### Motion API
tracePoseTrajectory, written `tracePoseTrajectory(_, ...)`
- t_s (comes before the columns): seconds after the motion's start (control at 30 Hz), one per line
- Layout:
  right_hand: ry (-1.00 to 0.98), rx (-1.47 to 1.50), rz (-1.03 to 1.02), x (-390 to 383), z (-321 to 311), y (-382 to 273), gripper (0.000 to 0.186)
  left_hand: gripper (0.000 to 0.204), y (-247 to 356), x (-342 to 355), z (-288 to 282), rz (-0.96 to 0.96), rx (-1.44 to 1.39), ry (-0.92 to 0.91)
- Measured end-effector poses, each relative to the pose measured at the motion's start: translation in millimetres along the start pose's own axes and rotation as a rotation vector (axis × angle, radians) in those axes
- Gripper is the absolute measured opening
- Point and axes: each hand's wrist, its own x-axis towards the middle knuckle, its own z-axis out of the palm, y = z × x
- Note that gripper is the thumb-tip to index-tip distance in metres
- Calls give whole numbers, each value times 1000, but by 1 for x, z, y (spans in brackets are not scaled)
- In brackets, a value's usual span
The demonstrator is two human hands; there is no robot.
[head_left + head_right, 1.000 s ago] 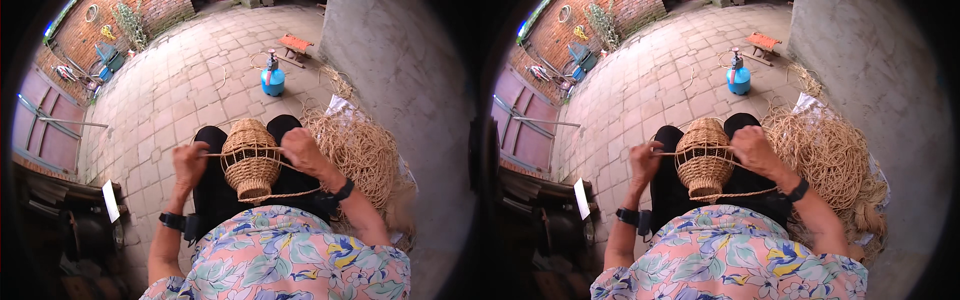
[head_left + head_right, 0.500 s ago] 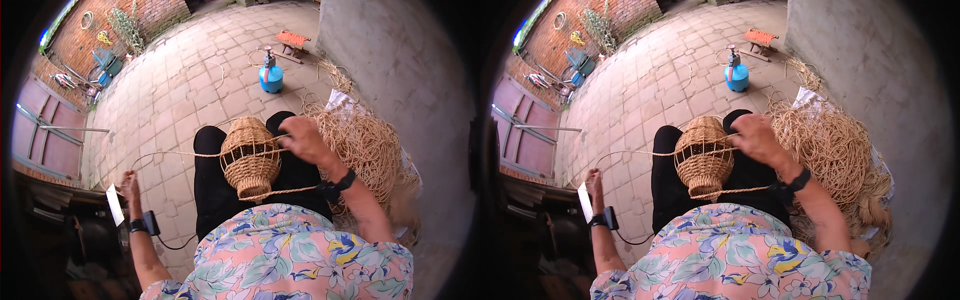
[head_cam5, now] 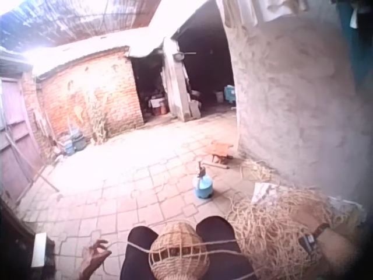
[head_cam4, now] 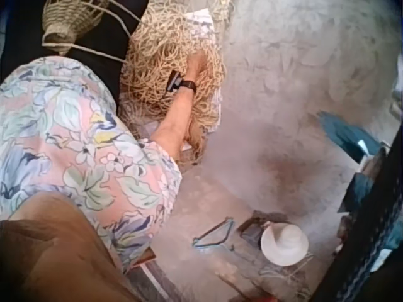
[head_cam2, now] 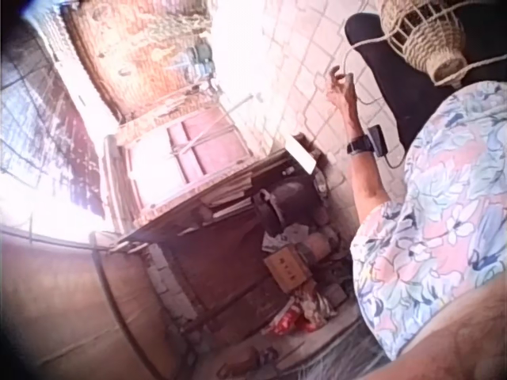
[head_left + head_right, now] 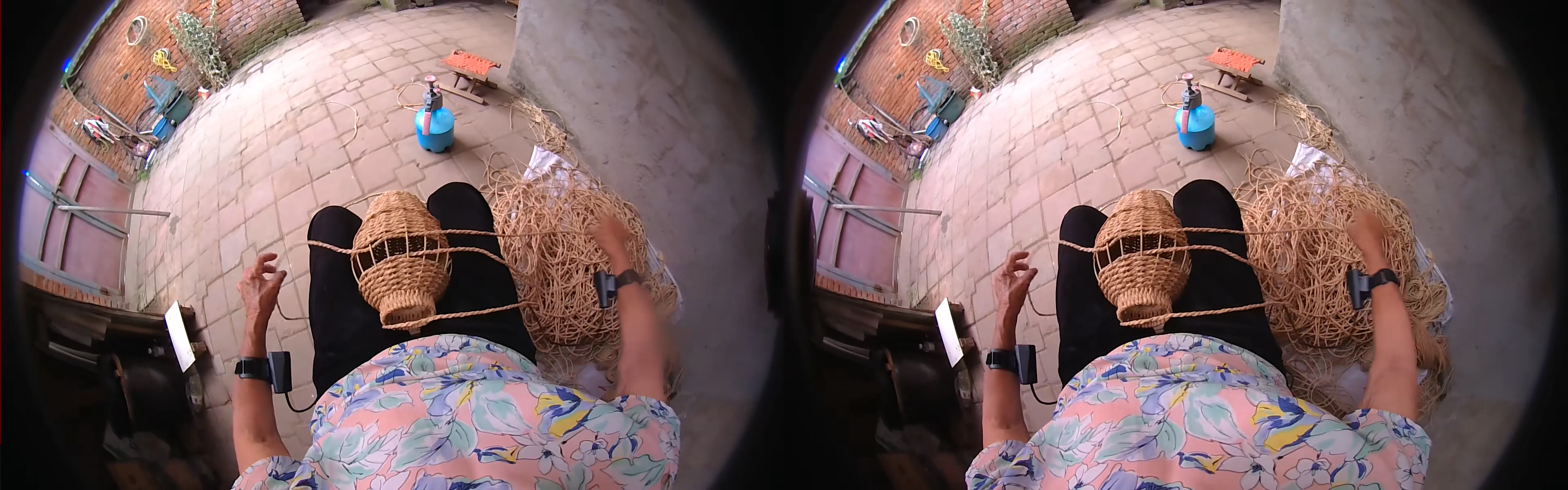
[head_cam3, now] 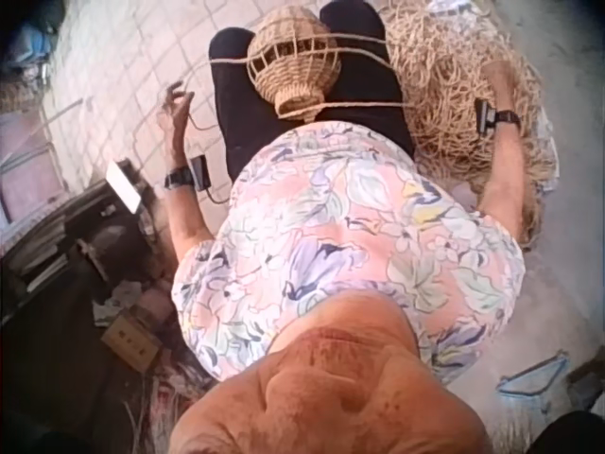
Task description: Weaving a small straw basket while sitting in a courtyard.
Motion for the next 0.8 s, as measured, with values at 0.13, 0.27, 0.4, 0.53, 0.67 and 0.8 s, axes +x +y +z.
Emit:
tracePoseTrajectory(0.13, 103, 901, -819, -38, -2, -162, 27, 46, 32, -3, -12, 219, 44, -21)
tracePoseTrajectory(0.27, 238, 600, -1086, -104, -32, -261, 25, 34, 83, -8, -26, 282, -215, 46)
tracePoseTrajectory(0.4, 127, 598, -1190, -121, -53, -266, 22, 19, 142, -25, -20, 229, -584, -128)
tracePoseTrajectory(0.53, 120, 522, -1110, -113, -53, -229, 22, 20, 182, -36, -8, 265, -628, -287)
tracePoseTrajectory(0.67, 305, 571, -1154, -115, -51, -243, 25, 15, 203, -37, 3, 305, -655, -311)
tracePoseTrajectory(0.8, 95, 609, -1099, -125, -48, -276, 24, 14, 207, -37, 2, 329, -609, -305)
